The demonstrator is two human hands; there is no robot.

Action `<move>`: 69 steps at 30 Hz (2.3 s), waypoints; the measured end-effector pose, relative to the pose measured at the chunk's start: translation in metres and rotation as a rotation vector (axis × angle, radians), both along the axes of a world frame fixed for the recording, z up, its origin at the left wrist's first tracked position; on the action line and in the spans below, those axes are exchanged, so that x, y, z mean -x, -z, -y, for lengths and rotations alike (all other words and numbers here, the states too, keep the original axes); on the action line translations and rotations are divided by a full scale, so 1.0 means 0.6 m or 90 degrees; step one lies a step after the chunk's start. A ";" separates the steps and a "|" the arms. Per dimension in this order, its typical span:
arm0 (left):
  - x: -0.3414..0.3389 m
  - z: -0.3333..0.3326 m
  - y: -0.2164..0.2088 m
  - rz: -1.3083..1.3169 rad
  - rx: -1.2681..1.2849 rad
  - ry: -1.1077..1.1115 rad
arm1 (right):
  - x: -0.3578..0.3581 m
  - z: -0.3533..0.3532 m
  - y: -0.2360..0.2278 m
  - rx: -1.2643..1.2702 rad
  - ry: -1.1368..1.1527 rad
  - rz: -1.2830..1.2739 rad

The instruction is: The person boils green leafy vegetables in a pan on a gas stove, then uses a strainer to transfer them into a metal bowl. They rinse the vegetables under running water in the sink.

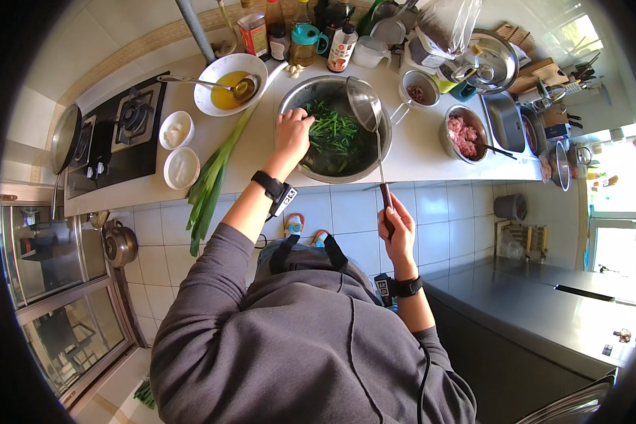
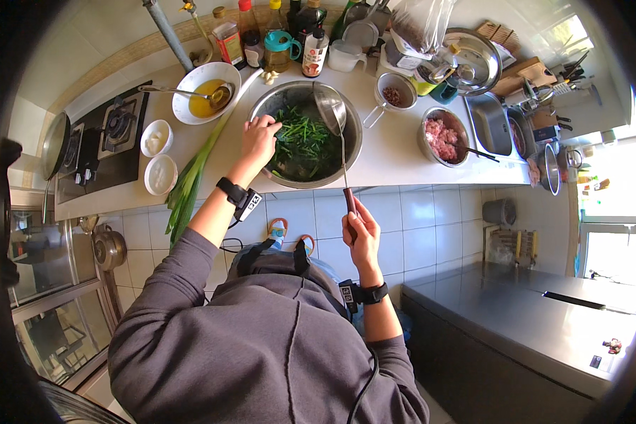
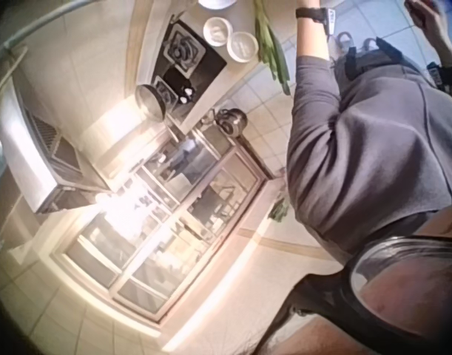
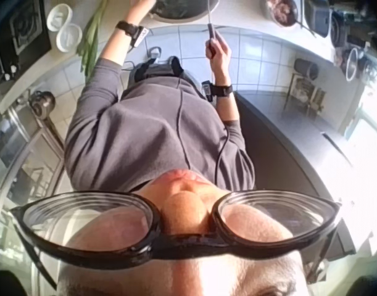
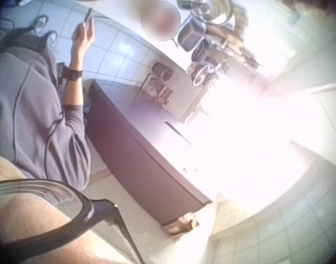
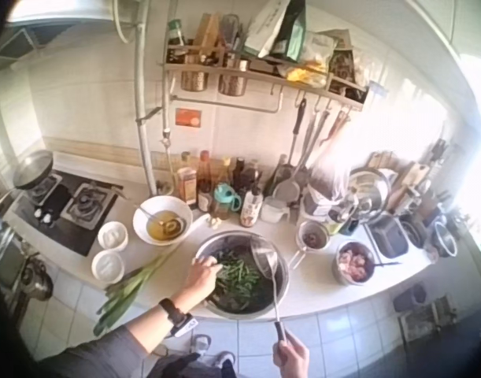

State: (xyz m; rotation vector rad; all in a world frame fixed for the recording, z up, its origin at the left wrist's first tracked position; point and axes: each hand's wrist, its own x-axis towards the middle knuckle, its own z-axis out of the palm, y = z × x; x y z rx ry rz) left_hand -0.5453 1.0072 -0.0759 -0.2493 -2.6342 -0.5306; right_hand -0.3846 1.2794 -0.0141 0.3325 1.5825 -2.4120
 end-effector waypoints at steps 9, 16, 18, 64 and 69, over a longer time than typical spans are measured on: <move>-0.103 -0.134 -0.045 0.595 -0.646 0.393 | 0.030 0.037 0.019 0.408 -0.089 0.152; -0.122 -0.146 -0.055 0.460 -0.861 0.266 | 0.059 0.083 0.057 0.121 -0.170 0.071; -0.111 -0.101 -0.059 0.539 -0.905 0.220 | 0.062 0.075 0.068 -0.174 -0.124 0.033; -0.124 0.061 -0.166 0.517 -0.551 0.210 | 0.018 -0.028 0.072 -0.020 0.276 0.430; -0.108 -0.097 -0.187 0.541 -0.464 0.407 | -0.126 -0.161 0.023 0.066 0.426 0.464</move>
